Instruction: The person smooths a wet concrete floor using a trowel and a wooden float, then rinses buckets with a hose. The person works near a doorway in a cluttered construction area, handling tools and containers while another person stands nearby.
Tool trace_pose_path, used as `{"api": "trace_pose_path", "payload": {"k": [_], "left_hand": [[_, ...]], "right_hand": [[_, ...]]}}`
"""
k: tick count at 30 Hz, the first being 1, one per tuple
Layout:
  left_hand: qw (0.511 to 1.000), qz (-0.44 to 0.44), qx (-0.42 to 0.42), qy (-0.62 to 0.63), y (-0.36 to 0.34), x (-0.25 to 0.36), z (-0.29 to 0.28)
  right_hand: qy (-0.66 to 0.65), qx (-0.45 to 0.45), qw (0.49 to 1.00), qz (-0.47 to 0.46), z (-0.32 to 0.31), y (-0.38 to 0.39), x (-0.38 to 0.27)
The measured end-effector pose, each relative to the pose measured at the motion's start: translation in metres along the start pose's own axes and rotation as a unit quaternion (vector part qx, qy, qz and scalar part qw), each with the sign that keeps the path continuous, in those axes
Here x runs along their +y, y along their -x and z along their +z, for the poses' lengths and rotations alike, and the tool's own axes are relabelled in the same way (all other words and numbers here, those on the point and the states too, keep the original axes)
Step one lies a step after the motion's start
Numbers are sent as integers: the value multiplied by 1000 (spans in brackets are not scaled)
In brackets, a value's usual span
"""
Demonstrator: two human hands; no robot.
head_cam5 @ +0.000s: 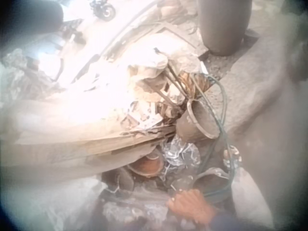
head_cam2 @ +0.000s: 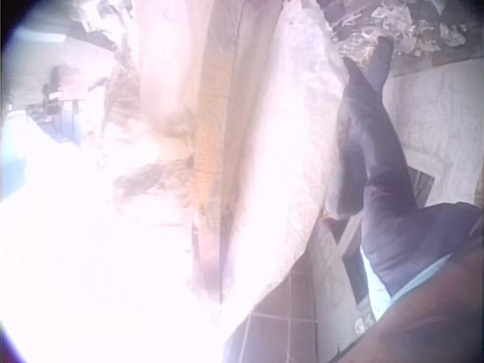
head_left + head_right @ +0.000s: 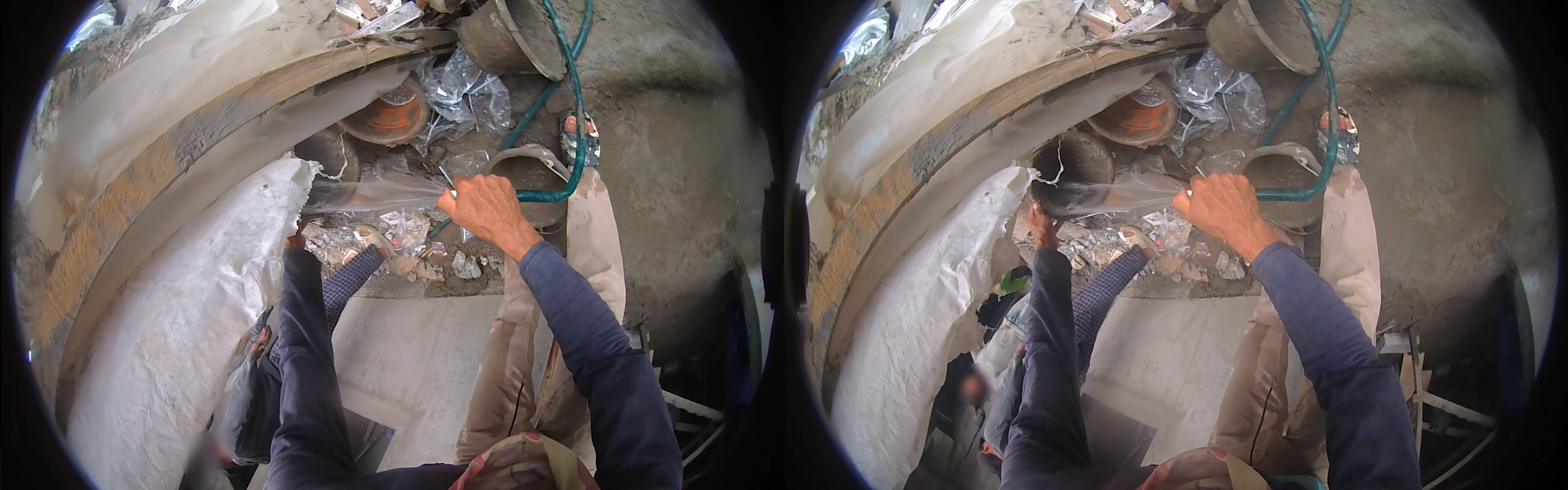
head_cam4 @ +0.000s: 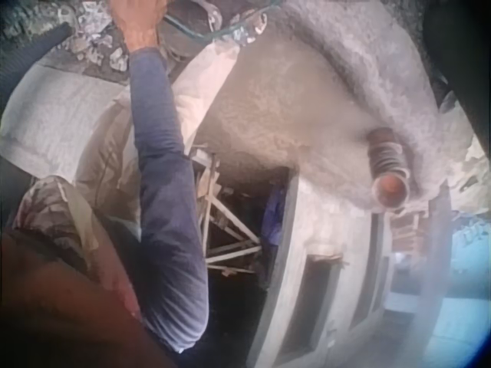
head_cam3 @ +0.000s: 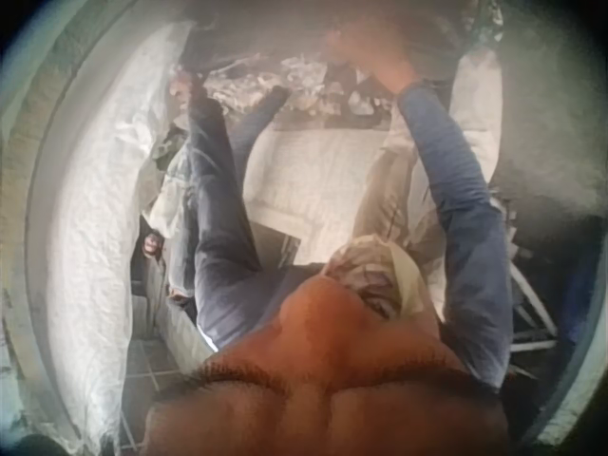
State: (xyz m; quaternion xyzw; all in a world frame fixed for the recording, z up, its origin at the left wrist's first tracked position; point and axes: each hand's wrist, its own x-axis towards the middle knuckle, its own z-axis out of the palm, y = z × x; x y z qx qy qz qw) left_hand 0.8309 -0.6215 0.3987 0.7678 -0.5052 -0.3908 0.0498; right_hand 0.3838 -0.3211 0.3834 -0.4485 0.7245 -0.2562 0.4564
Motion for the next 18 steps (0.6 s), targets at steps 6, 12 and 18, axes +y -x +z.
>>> {"api": "trace_pose_path", "payload": {"k": [6,12,18], "left_hand": [[978,12,2,-209,26,14,21],[1000,-16,12,-2,24,16,28],[987,36,30,-154,10,-14,28]], "right_hand": [[12,17,1000,7,0,-2,3],[-2,8,1000,11,-4,0,-1],[-3,11,1000,13,-4,0,-2]]}}
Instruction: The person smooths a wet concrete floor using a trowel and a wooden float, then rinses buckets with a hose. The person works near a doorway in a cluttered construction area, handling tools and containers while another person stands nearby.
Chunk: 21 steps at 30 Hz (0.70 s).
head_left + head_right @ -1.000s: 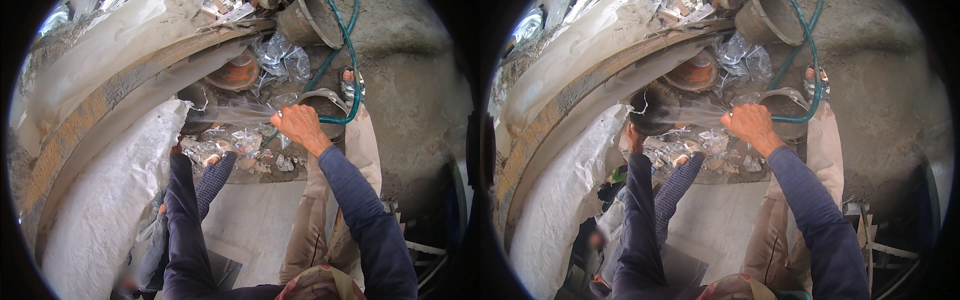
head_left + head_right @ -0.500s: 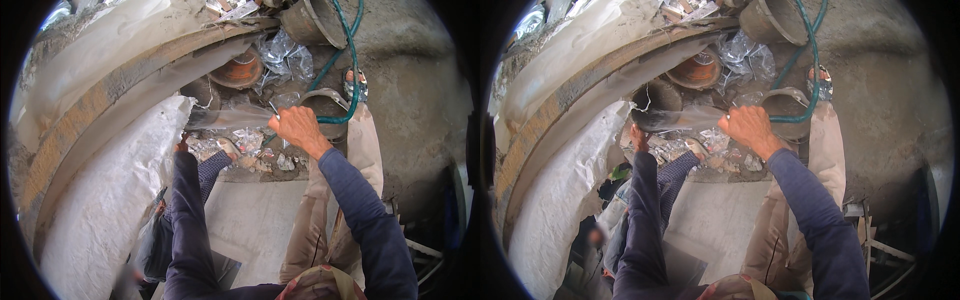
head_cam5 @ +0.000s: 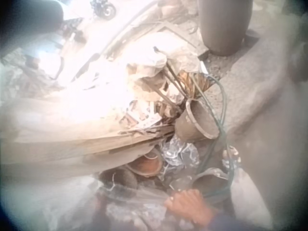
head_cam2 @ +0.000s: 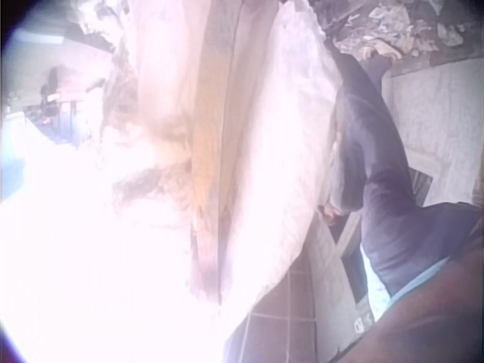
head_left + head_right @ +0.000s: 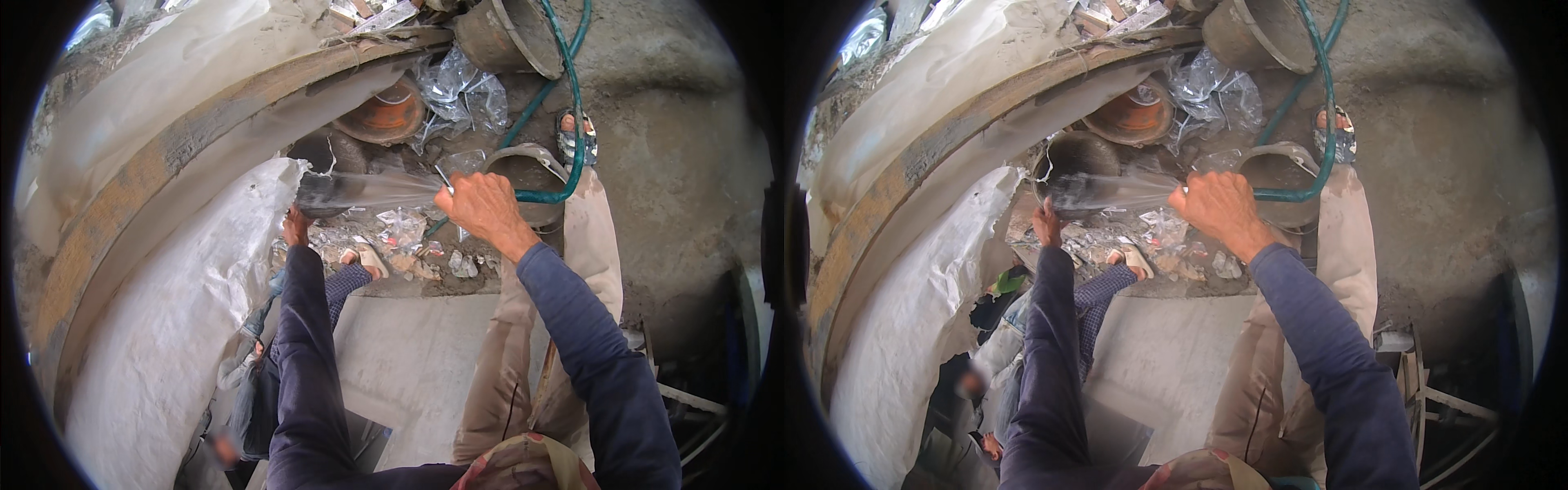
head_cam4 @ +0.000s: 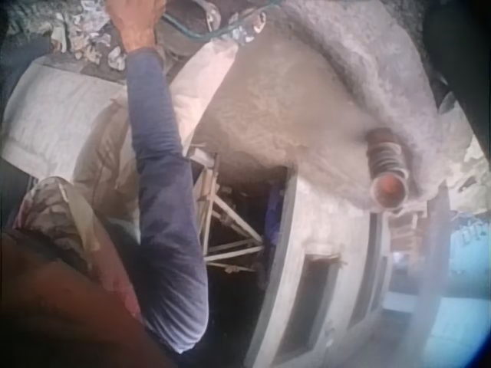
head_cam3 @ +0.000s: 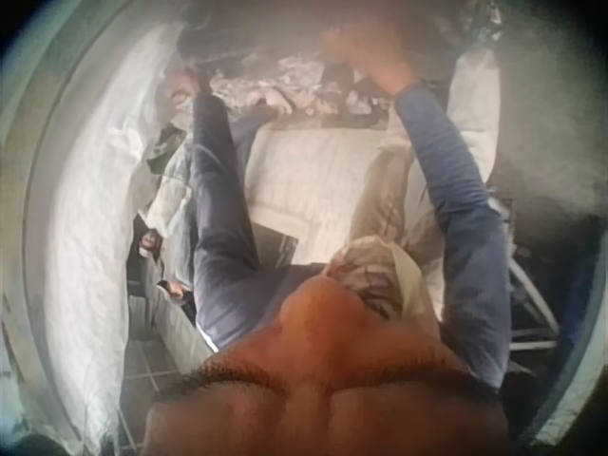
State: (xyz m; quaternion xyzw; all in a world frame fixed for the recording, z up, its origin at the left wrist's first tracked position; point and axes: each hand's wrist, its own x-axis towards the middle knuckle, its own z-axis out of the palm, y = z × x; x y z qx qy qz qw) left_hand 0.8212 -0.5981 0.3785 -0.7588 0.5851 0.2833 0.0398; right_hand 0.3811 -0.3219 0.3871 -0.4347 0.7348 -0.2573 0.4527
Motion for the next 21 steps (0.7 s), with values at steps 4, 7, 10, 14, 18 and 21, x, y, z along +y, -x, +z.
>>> {"api": "trace_pose_path", "payload": {"k": [4,7,10,14,18,21], "left_hand": [[998,21,5,56,-9,3,24],[999,9,24,37,-14,23,25],[982,96,100,-128,-27,-9,-25],[982,101,70,-141,-31,15,2],[998,27,40,37,-13,25,10],[998,16,32,44,-1,29,12]], "right_hand": [[13,1,1000,21,0,-3,3],[16,-4,999,35,0,-5,3],[0,4,1000,-2,1,-1,-8],[17,-16,999,22,4,-4,-1],[14,-17,999,45,4,-5,-6],[18,-9,998,62,3,-6,-8]]}}
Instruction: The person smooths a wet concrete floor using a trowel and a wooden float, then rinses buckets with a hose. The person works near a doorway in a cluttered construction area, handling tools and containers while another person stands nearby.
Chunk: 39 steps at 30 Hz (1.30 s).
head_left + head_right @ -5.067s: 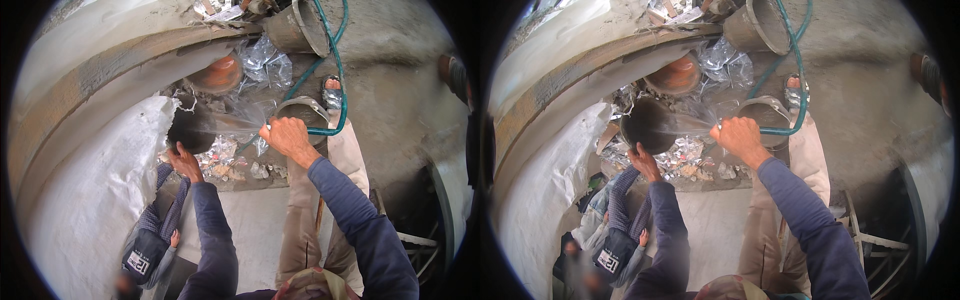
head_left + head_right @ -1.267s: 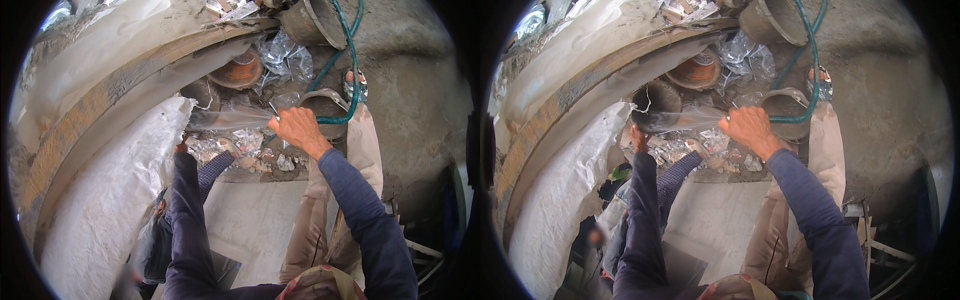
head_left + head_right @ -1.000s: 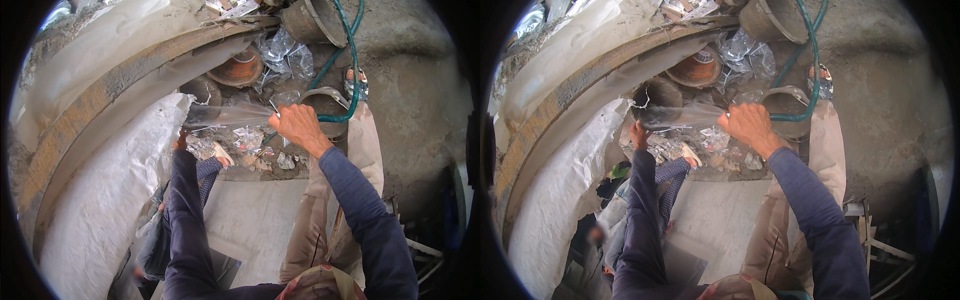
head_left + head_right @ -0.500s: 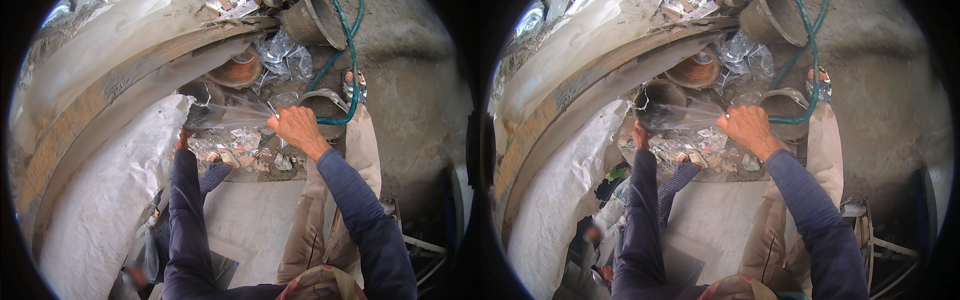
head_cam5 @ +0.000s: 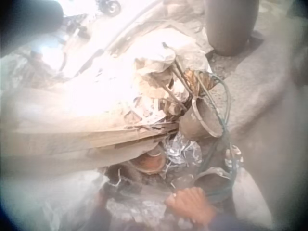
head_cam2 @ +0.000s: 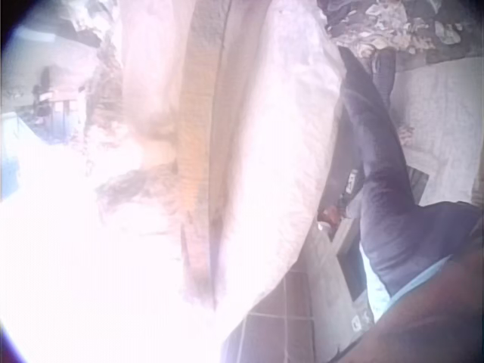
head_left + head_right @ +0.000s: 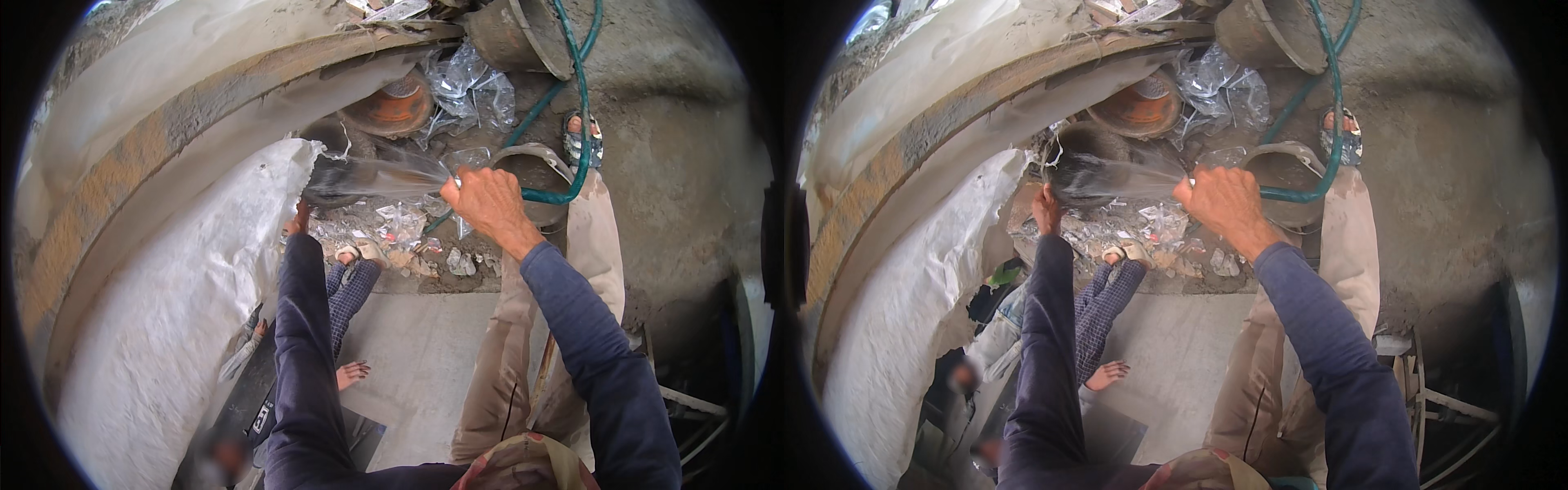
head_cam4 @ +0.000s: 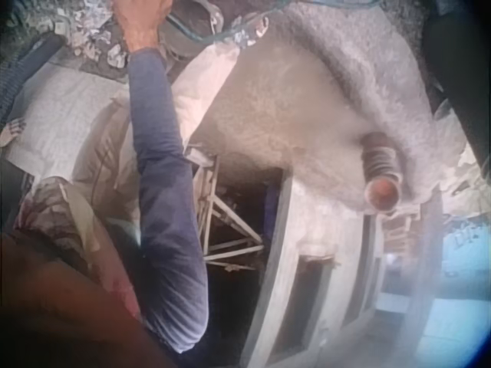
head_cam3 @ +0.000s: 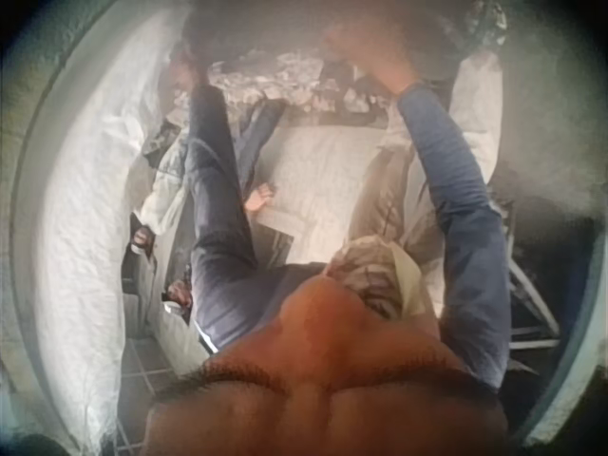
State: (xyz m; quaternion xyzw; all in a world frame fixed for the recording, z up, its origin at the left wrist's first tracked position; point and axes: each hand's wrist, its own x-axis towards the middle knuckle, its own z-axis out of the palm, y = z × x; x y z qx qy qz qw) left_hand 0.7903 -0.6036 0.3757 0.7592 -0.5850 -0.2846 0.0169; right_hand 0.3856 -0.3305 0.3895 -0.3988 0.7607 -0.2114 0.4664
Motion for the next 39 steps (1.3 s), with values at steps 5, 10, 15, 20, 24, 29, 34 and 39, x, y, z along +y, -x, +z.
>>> {"api": "trace_pose_path", "payload": {"k": [5,10,15,20,24,29,34,39], "left_hand": [[980,129,93,-118,5,-6,1],[990,-1,-107,92,13,29,37],[996,-18,-71,42,-11,-49,-4],[991,-17,56,120,35,-2,68],[990,-96,-5,105,54,-6,74],[996,-52,21,71,65,-24,82],[955,-179,-50,232,58,-21,80],[975,-156,15,160,45,-54,61]], "right_hand": [[-11,-8,1000,-13,0,3,-4],[8,12,1000,6,1,1,8],[-27,-10,999,-28,-2,8,-3],[10,24,1000,-13,-1,3,14],[15,-2,1000,-13,3,6,9],[28,20,999,-38,8,6,14],[32,6,999,-2,8,2,17],[30,-16,999,-17,8,4,11]]}}
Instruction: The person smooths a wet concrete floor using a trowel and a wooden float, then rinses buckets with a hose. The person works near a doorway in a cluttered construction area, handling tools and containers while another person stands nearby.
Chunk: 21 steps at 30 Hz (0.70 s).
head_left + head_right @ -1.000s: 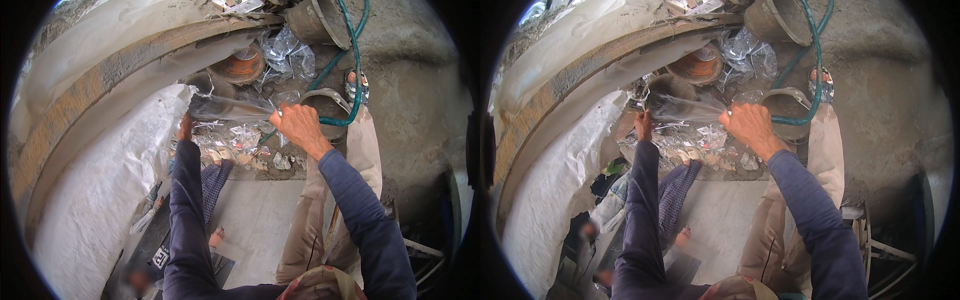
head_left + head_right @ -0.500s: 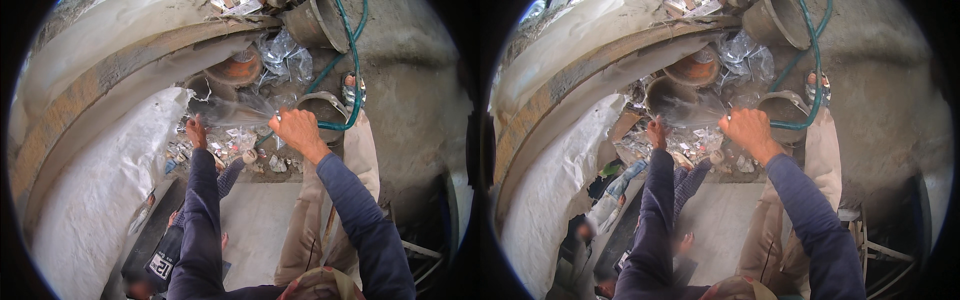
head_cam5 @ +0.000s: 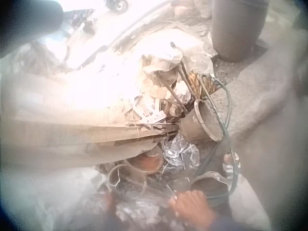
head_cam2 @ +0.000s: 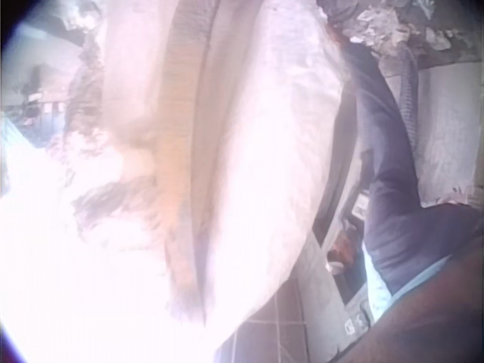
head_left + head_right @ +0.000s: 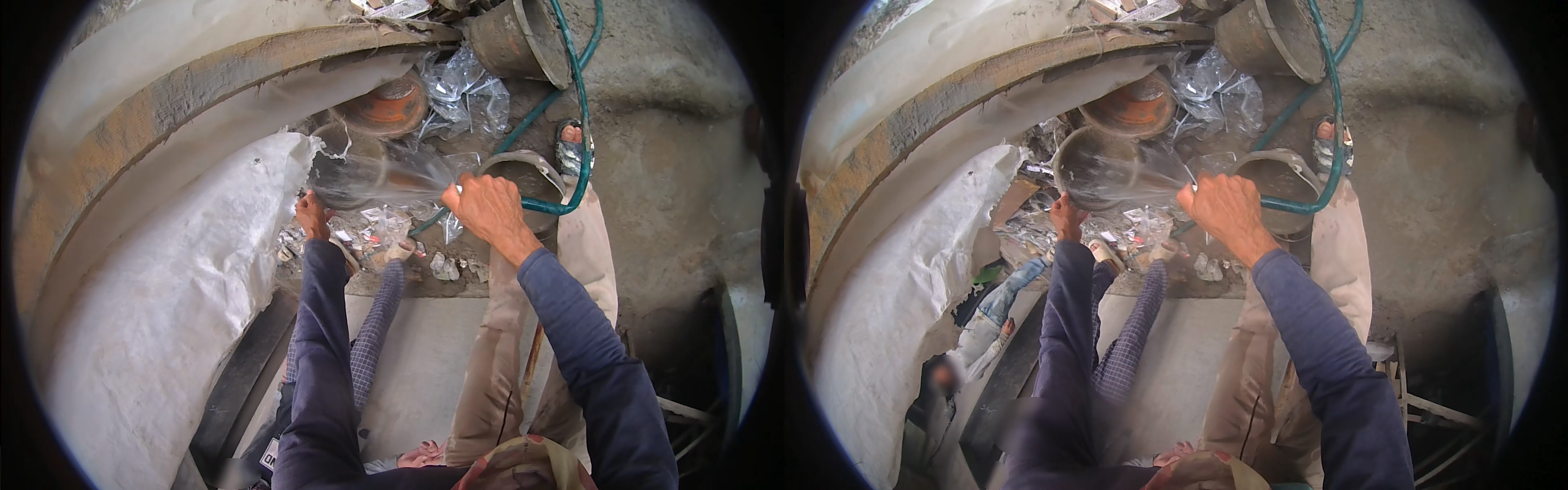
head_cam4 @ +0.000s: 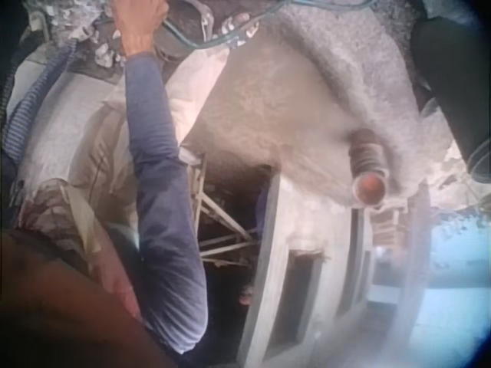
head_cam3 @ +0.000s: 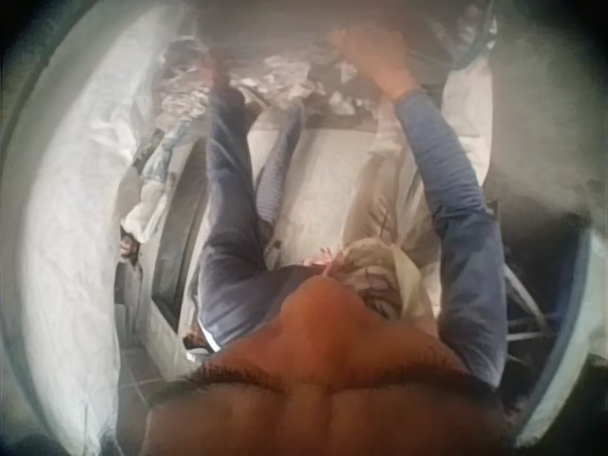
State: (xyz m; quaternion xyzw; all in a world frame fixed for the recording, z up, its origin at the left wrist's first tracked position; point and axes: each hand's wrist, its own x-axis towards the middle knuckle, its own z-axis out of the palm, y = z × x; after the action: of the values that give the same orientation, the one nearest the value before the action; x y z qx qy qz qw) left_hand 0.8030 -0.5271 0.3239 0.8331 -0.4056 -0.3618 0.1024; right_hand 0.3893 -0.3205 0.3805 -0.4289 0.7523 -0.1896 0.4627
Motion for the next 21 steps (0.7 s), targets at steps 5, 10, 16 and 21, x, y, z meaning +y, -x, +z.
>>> {"api": "trace_pose_path", "payload": {"k": [5,10,16,21], "left_hand": [[993,-57,-103,-14,20,4,38],[996,52,-75,-11,28,-2,56],[995,61,-72,-31,21,19,86],[990,70,-67,-102,17,12,79]], "right_hand": [[24,3,999,21,2,-4,10],[29,-7,999,24,3,-5,9],[65,21,997,23,5,-7,21],[45,4,999,29,2,-7,20]]}}
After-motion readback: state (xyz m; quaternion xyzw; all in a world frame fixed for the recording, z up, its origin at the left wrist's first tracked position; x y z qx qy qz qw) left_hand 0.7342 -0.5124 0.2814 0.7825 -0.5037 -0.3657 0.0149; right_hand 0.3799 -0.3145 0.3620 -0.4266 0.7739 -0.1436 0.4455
